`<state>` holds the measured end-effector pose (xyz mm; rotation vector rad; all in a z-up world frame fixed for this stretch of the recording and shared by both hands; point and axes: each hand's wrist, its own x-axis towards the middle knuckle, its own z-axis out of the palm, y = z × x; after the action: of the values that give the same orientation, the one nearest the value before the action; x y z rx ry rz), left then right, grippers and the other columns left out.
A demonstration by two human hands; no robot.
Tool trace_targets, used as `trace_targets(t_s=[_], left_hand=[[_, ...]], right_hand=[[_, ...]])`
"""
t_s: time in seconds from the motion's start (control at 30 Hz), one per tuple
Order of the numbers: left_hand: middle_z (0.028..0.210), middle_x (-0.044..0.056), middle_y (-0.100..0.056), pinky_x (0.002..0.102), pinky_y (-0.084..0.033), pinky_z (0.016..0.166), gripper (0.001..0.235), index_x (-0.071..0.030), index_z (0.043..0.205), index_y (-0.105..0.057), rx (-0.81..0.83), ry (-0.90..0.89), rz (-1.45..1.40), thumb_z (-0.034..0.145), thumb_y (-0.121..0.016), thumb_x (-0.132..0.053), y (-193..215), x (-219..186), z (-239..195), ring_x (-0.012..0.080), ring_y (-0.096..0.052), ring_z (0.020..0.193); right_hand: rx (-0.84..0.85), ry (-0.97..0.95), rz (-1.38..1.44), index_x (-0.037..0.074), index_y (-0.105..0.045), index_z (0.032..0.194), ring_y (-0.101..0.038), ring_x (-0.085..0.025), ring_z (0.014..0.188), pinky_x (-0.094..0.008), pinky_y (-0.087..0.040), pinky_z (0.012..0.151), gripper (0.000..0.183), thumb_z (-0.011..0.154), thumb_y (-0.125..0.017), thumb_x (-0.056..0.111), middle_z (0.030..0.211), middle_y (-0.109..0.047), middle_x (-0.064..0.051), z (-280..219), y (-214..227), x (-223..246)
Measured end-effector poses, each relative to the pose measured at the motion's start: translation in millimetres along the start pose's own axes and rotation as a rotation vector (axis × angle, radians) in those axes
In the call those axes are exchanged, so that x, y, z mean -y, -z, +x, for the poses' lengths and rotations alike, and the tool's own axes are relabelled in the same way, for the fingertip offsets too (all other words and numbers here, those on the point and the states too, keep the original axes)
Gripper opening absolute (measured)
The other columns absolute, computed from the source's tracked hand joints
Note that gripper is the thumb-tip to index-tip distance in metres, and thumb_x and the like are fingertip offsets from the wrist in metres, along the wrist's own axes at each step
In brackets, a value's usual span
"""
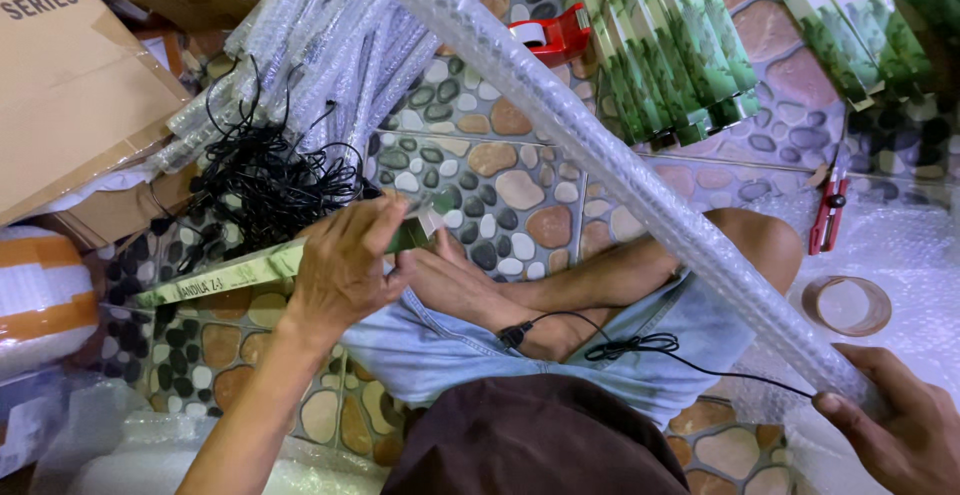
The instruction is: The person sits on the floor and repeatedly wraps long cylindrical items in bubble wrap, secures them with tape, and places them aside. The person handles bubble wrap, tape, and cylindrical items labeled KANDILA Z-3.
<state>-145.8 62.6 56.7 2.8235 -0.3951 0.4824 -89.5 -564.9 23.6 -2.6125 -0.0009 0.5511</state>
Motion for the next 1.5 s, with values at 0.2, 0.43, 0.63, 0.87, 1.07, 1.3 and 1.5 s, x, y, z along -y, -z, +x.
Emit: trace_targets(t_s=[0.2, 0.43, 0.63, 0.87, 1.07, 1.3, 1.5], left_hand=[[0.108, 0.016, -0.058, 0.046, -0.052, 0.081, 0.058, -0.006, 0.136, -0.036, -0.029, -0.05, 0.008, 0.086, -0.065, -0.009, -4, 20, 19, 0.0354, -0.059, 0.093], [0.115, 0.019, -0.056, 0.042, -0.057, 0.071, 0.061, -0.005, 0.143, -0.034, -0.041, 0.009, -0.086, 0.096, -0.056, -0.038, -51, 47, 5, 0.0323, -0.062, 0.094], [0.119, 0.02, -0.058, 0.033, -0.059, 0.063, 0.051, -0.019, 0.149, -0.028, -0.13, -0.271, 0.347, 0.114, -0.062, -0.034, -40, 61, 4, 0.0269, -0.064, 0.08], [0.101, 0.009, -0.066, 0.034, -0.043, 0.055, 0.084, -0.004, 0.122, -0.055, -0.019, 0.383, -0.058, 0.097, -0.026, -0.08, -11, 65, 32, 0.0193, -0.057, 0.068], [0.098, 0.005, -0.055, 0.041, -0.043, 0.061, 0.043, -0.01, 0.119, -0.046, -0.081, 0.502, -0.026, 0.088, -0.069, -0.03, 3, 68, 52, 0.0224, -0.055, 0.073], [0.097, 0.006, -0.053, 0.034, -0.045, 0.06, 0.066, -0.007, 0.13, -0.039, -0.163, 0.474, 0.07, 0.095, -0.084, -0.04, 8, 85, 42, 0.0191, -0.053, 0.075], [0.105, 0.012, -0.046, 0.026, -0.038, 0.049, 0.057, -0.03, 0.164, -0.03, -0.217, 0.194, 0.24, 0.119, -0.055, -0.054, -6, 108, 8, 0.0168, -0.044, 0.071]], right_hand=[[-0.008, 0.025, -0.016, 0.013, -0.076, 0.124, -0.044, -0.024, 0.051, -0.036, -0.039, 0.054, 0.049, 0.078, -0.081, 0.03, 0.061, -0.063, -0.014, -8, 2, 7], [0.05, -0.091, -0.016, 0.016, -0.079, 0.123, -0.052, -0.025, 0.053, -0.035, -0.043, 0.056, 0.05, 0.076, -0.084, 0.03, 0.062, -0.071, -0.015, -14, 3, 9], [0.069, -0.022, 0.106, 0.015, -0.082, 0.122, -0.066, -0.018, 0.058, -0.031, -0.051, 0.056, 0.048, 0.077, -0.077, 0.033, 0.064, -0.083, -0.012, -22, 6, 2], [0.07, -0.006, 0.152, 0.013, -0.087, 0.116, -0.07, -0.02, 0.055, -0.033, -0.06, 0.055, 0.04, 0.094, -0.06, 0.031, 0.066, -0.089, -0.009, -27, 29, 35], [0.092, -0.114, 0.029, 0.019, -0.09, 0.113, -0.077, -0.015, 0.06, -0.028, -0.058, 0.065, 0.03, 0.091, -0.071, 0.024, 0.067, -0.096, -0.013, -23, 26, 42], [0.206, -0.095, -0.146, 0.028, -0.093, 0.11, -0.049, -0.017, 0.053, -0.028, -0.045, 0.057, 0.032, 0.08, -0.082, 0.032, 0.054, -0.073, -0.011, -7, 17, 6], [0.42, -0.269, -0.388, 0.046, -0.092, 0.114, -0.094, -0.007, 0.057, -0.019, -0.068, 0.066, 0.034, 0.082, -0.081, 0.044, 0.077, -0.103, 0.007, 6, 52, 45]])
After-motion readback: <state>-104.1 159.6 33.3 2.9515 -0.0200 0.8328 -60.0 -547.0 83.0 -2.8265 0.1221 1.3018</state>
